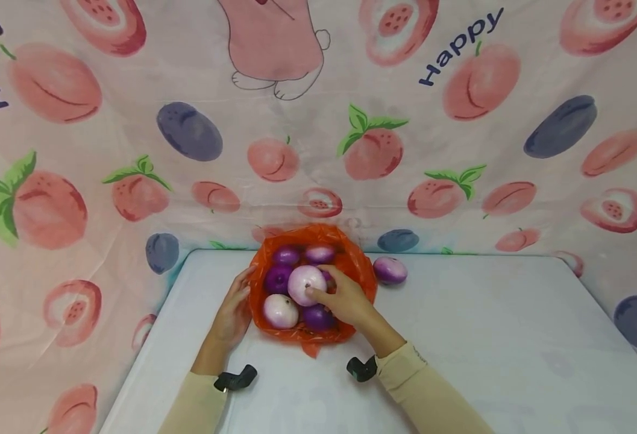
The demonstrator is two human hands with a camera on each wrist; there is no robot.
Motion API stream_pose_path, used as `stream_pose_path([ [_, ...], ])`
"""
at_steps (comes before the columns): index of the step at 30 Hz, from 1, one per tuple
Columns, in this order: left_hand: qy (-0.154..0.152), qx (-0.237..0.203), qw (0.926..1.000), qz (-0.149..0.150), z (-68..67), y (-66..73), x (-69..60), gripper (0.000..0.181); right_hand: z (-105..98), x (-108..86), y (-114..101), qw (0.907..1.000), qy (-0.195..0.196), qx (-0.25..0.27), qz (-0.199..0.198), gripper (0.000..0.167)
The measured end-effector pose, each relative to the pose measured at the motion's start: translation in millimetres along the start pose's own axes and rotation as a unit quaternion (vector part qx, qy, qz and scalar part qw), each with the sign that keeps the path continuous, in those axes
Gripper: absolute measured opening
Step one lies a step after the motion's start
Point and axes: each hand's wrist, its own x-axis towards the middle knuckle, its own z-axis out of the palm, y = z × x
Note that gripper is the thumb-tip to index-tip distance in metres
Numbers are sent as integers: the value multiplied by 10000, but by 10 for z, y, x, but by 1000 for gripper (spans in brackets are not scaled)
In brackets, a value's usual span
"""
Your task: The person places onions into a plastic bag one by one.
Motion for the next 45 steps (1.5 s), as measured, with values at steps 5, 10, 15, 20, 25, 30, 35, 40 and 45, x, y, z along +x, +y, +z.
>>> stream_pose_path([
  [5,45,0,10000,-14,11,-7,4,55,26,16,4,9996,166,-187,-110,56],
  [10,63,36,10000,-16,12,-8,-1,54,44,35,7,9998,162,-124,-37,57],
  [15,98,43,9999,-73,9,-14,-2,54,53,63,13,9999,140,-82,28,57],
  [20,134,10,9999,-87,10,-13,0,54,66,89,13,9999,150,-42,52,57],
  [25,97,38,9999,-65,6,-10,-1,53,75,107,22,9998,185,-66,69,57],
  [30,133,-15,9999,-98,9,-5,2,53,79,119,19,9997,191,-102,118,58],
  [35,210,-45,9997,-100,46,-7,-23,53,65,115,19,9997,159,-102,130,59],
  [40,232,-3,9997,-84,75,-10,-52,53,58,107,28,9998,134,-120,128,60],
  [45,267,28,9996,-85,103,-9,-83,54,55,87,22,9997,118,-165,116,60],
])
